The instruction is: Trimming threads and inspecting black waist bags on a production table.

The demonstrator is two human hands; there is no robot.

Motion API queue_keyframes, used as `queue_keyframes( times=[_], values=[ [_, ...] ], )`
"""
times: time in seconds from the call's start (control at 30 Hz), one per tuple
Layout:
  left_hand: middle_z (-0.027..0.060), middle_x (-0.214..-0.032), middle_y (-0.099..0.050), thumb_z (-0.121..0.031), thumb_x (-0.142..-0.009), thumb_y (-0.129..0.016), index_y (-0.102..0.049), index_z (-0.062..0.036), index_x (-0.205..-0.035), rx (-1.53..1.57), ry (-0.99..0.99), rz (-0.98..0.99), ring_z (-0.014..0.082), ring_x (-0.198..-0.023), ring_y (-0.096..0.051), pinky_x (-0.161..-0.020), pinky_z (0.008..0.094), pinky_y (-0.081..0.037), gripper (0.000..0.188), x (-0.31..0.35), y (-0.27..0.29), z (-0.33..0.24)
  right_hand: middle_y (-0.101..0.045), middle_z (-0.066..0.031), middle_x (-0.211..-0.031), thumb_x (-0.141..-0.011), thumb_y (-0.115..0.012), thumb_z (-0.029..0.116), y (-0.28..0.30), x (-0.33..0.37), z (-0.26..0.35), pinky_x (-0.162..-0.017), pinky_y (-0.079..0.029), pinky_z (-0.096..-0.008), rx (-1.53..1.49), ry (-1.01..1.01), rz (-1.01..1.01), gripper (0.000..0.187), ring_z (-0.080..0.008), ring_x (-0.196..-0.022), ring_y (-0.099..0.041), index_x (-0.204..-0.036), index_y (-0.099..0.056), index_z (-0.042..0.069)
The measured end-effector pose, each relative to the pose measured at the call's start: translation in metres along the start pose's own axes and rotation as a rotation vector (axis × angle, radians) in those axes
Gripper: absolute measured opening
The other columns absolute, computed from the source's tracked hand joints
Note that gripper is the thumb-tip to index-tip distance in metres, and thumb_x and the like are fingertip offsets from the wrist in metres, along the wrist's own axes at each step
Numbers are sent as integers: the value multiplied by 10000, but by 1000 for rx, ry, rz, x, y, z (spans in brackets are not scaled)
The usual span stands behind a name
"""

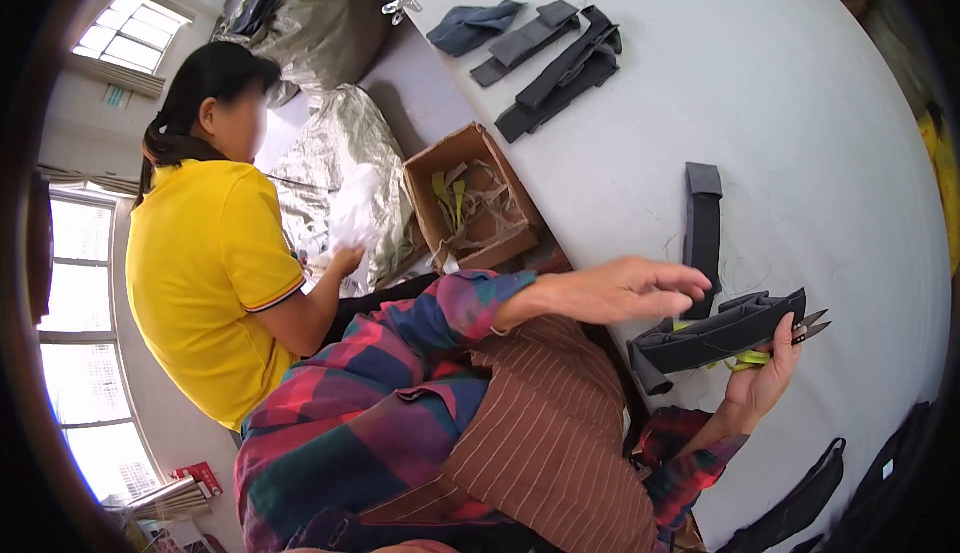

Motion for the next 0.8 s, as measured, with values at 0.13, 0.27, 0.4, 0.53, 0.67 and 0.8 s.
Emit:
queue_keyframes(
  times=[0.13,0.27,0.4,0.53,0.67,0.8],
  values=[
    [134,-1194,-574,-310,-976,-469,-469,21,-1300,263,94,198,176,-1100,-518,-940,312,-410,463,12,-44,21,-653,-48,-907,-942,-553,189,-13,3,3,-729,-533,-291,59,26,98,171,-155,-805,-648,-1035,-581,49],
    [91,-1062,-654,-195,-923,-554,-582,-32,-1188,-325,24,-191,178,-978,-614,-864,308,-470,313,47,27,-12,-654,-54,-908,-944,-550,176,-16,7,5,-713,-531,-291,72,43,82,158,-154,-795,-647,-1033,-580,48],
    [159,-974,-612,-29,-708,-616,-648,-64,-1032,-1384,-338,-1064,326,-970,-576,-825,429,-463,328,140,143,-107,-657,-55,-921,-939,-556,166,-9,6,9,-712,-530,-288,60,66,30,152,-154,-796,-648,-1033,-582,50],
    [257,-1507,1,-302,-738,-670,-286,-146,-1417,-1822,793,-1427,598,-1292,-130,-938,749,-154,796,273,325,-92,-662,-49,-880,-919,-582,128,-13,9,4,-683,-523,-266,68,45,-26,118,-140,-759,-648,-992,-600,38],
    [-41,-1443,-380,-392,-821,-565,-368,-219,-1380,-1782,565,-1420,577,-1323,-25,-982,724,-131,618,227,349,-163,-661,-46,-881,-912,-593,127,-4,9,2,-682,-521,-265,98,34,-40,118,-137,-757,-645,-989,-599,38],
    [77,-1270,-563,-460,-751,-601,-380,-145,-1391,-1854,566,-1092,449,-1273,-349,-1016,579,-289,747,145,368,-188,-661,-45,-881,-909,-598,124,2,8,-1,-679,-519,-263,20,54,-70,112,-135,-746,-641,-984,-600,40]
  ],
)
Point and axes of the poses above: each hand's wrist, its own x-axis away from the middle knuckle, its own y-axis out of the back of the hand, z = x × y, the point moved 9 cm from there along -x, towards the middle knuckle
